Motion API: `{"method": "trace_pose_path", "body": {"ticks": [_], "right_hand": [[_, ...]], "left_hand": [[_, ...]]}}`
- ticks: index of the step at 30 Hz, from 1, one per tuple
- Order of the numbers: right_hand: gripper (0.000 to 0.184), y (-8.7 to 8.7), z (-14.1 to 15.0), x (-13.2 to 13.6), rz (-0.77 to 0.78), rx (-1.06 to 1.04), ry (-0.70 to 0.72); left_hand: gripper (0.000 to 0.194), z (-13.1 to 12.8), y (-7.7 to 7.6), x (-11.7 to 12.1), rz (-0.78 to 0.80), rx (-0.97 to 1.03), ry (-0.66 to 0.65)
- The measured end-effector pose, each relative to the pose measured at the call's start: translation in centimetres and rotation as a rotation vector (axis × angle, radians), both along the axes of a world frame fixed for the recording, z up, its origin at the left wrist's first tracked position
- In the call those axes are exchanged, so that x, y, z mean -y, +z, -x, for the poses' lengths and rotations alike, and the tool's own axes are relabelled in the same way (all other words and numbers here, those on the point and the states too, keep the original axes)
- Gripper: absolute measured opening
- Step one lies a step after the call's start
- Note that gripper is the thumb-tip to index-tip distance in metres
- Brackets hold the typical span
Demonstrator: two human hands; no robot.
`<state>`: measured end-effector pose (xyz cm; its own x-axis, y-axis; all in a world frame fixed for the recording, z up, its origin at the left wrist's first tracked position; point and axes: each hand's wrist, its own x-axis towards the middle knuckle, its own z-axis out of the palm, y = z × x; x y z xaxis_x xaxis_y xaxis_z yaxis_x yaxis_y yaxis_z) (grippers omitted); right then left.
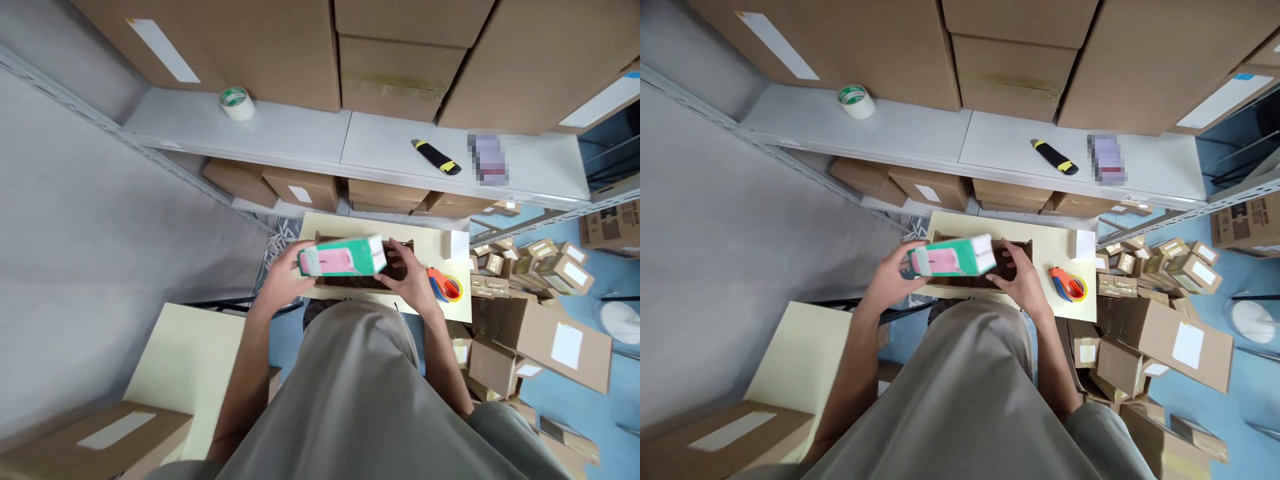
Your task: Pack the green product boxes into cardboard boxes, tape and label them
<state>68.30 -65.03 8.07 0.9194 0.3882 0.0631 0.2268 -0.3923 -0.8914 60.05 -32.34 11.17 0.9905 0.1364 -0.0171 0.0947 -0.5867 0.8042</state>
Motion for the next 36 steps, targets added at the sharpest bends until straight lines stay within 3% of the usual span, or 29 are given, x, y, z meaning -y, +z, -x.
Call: {"method": "trace_pose_path", "body": {"ticks": [2, 5, 8, 11, 14, 16, 19, 23, 25, 28, 31, 36], "right_hand": [[0.083, 0.4, 0.0, 0.5, 0.083, 0.037, 0.096], [0.076, -0.4, 0.1, 0.6, 0.283, 0.034, 0.182], [0.073, -2.3, -0.2, -0.2, 0.471, -0.003, 0.194], [0.074, -4.0, -0.6, -0.9, 0.506, -0.027, 0.195], [0.071, -4.8, -0.6, -0.5, 0.382, -0.055, 0.178], [0.058, -4.7, -0.1, 0.5, 0.303, -0.032, 0.125], [0.035, -4.3, 0.9, 2.8, 0.309, 0.079, -0.093], [0.061, -4.1, 2.0, 5.1, 0.485, 0.109, -0.405], [0.066, -4.4, 2.3, 5.5, 0.530, 0.044, -0.438], [0.050, -4.8, 2.8, 5.1, 0.576, -0.052, -0.459], [0.032, -4.6, 3.4, 4.4, 0.670, -0.086, -0.510], [0.032, -2.7, 4.7, 1.8, 0.698, 0.043, -0.468]], "left_hand": [[0.072, -1.2, -0.8, 1.4, -0.147, -0.009, -0.163], [0.076, -2.8, -3.1, 2.8, -0.284, -0.035, -0.327], [0.077, -4.0, -5.5, 3.4, -0.334, -0.097, -0.382], [0.078, -4.4, -6.7, 3.3, -0.377, -0.119, -0.387], [0.081, -4.0, -6.4, 2.9, -0.422, -0.093, -0.329], [0.081, -3.2, -5.7, 2.6, -0.457, -0.050, -0.244], [0.074, -1.7, -4.9, 2.0, -0.520, -0.014, -0.071], [0.054, 0.1, -5.3, 1.9, -0.554, -0.115, 0.116], [0.036, 0.6, -5.7, 2.0, -0.536, -0.187, 0.162], [0.010, 1.1, -6.1, 2.2, -0.503, -0.274, 0.197], [0.011, 1.9, -5.9, 2.2, -0.487, -0.305, 0.222], [0.011, 6.8, -5.4, 0.2, -0.452, -0.294, 0.299]]}}
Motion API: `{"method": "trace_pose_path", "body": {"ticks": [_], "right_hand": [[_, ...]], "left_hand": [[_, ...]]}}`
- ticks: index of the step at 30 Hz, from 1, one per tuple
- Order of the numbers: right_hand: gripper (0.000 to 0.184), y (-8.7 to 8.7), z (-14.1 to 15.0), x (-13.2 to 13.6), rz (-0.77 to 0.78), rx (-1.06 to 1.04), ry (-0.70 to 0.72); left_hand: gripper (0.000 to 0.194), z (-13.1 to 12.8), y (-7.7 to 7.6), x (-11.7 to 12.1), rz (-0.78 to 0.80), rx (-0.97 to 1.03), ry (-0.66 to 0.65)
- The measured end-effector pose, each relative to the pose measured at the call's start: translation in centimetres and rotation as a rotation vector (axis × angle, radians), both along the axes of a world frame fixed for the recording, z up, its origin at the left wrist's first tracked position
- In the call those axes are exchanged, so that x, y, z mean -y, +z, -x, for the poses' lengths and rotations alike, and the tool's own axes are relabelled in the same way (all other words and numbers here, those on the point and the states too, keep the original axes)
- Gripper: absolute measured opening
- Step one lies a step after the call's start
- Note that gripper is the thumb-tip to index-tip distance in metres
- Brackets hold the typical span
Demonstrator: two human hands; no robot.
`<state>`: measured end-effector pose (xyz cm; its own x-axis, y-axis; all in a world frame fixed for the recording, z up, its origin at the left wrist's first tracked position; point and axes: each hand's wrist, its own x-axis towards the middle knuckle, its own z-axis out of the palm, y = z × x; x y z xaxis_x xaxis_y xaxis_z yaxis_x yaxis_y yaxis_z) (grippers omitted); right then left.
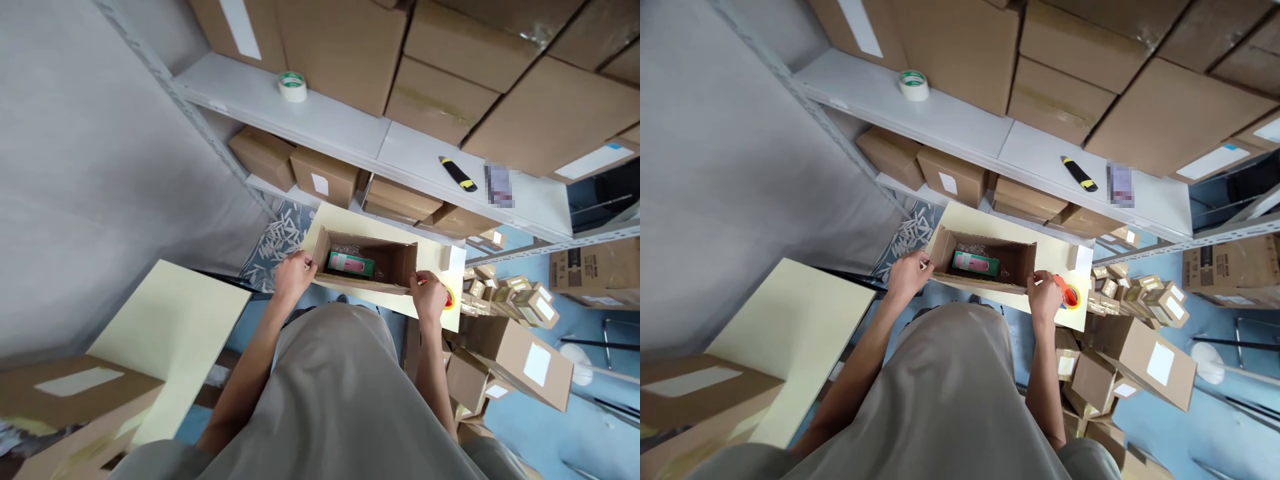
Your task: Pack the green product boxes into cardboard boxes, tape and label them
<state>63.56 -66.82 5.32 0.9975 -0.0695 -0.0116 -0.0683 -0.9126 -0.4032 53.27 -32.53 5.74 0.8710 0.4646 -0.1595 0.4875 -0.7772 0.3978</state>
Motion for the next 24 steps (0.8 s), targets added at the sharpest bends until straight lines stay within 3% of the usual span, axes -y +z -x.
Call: {"method": "trace_pose_path", "body": {"ticks": [3, 7, 12, 15, 19, 24], "right_hand": [[0.034, 1.2, 1.1, -3.6, -0.041, 0.075, 0.154], [0.036, 2.0, 3.7, -11.3, -0.094, 0.085, 0.388], [0.033, 1.5, 9.4, -22.7, -0.128, 0.035, 0.650], [0.032, 0.8, 13.2, -28.7, -0.147, 0.004, 0.788], [0.034, -0.1, 17.5, -35.1, -0.133, -0.006, 0.937], [0.029, -1.2, 21.6, -41.7, -0.092, 0.009, 1.044]], "left_hand": [[0.010, 5.8, 0.3, -2.5, 0.029, 0.052, 0.111], [0.013, 15.9, 1.2, -6.3, 0.052, 0.109, 0.322], [0.016, 29.1, 2.1, -9.7, 0.026, 0.086, 0.655], [0.019, 35.5, 2.0, -10.9, 0.003, 0.066, 0.836], [0.021, 41.2, 1.6, -11.8, -0.019, 0.103, 0.968], [0.023, 45.1, 0.8, -13.1, 0.021, 0.074, 1.054]]}}
